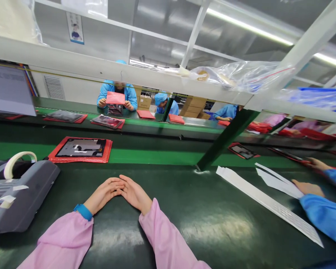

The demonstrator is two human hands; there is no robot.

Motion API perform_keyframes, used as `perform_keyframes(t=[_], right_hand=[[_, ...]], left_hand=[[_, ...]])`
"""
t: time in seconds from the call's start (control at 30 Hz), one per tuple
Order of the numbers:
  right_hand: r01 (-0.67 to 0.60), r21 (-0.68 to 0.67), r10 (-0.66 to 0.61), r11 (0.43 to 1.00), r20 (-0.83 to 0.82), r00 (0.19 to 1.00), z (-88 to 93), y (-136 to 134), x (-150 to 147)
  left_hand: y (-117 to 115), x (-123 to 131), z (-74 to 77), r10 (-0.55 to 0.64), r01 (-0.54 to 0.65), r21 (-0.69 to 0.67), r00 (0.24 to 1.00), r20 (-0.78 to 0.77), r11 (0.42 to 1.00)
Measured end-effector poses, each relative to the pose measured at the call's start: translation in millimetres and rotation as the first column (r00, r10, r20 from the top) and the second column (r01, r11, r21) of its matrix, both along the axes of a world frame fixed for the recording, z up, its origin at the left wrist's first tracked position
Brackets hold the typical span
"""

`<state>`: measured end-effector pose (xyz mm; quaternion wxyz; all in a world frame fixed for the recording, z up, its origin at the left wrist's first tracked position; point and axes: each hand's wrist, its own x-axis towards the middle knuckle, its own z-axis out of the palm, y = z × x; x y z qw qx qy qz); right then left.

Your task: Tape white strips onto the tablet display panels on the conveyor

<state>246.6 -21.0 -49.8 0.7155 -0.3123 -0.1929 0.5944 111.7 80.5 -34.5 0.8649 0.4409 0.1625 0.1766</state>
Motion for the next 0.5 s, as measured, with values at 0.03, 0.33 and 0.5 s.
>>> perform_keyframes(t=[0.03, 0.33, 0.5], right_hand=[[-0.001, 0.0, 0.001, 1.0, 0.004, 1.0, -0.2, -0.7, 0.6], [0.007, 0.001, -0.007, 1.0, 0.072, 0.997, 2.2, -4.7, -3.1], [0.014, -0.026, -0.012, 1.0, 0.074, 0.997, 2.8, -7.0, -3.2]], left_hand=[[-1.4, 0.1, 0.9, 0.011, -0.011, 0.013, 1.0, -0.009, 1.0], [-4.9, -3.1, -2.4, 0.026, -0.024, 0.061, 0.999, -0.031, 0.998], [-6.1, -4.2, -3.7, 0.012, -0.011, 0.066, 1.0, -0.018, 0.998]])
